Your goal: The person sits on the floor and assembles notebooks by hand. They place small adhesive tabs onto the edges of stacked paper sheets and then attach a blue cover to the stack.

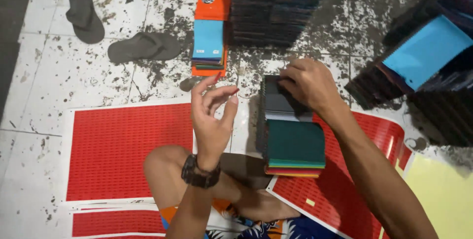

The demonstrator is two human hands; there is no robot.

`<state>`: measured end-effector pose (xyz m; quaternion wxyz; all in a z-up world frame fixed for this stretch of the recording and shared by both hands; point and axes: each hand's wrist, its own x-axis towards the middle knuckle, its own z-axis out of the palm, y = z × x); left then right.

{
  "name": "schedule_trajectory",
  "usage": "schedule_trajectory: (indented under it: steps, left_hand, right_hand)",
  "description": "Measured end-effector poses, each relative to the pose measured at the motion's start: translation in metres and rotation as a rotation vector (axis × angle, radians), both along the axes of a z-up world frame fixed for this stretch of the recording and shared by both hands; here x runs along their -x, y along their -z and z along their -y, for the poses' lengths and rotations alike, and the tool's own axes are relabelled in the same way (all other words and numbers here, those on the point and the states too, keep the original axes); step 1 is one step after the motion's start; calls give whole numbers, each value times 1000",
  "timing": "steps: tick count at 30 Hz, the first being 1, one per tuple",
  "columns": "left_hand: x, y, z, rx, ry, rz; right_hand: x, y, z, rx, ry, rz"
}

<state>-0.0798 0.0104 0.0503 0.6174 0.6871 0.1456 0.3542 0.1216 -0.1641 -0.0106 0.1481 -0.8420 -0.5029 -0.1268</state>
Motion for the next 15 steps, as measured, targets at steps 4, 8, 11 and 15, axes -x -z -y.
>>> schedule_trajectory:
  steps: [4,8,11,15]
  left_hand:
    - [-9,23,-21,-38,37,-78]
    - [-37,63,-20,-4,78,-104]
    - [-53,85,-12,32,118,-112]
    - [-65,93,-5,52,147,-94]
  right_hand:
    - [6,12,10,-67,-31,168]
    - [17,-3,14,-58,-111,226]
    - [21,-8,16,-51,-213,131]
    - [27,-25,17,-49,-305,-52]
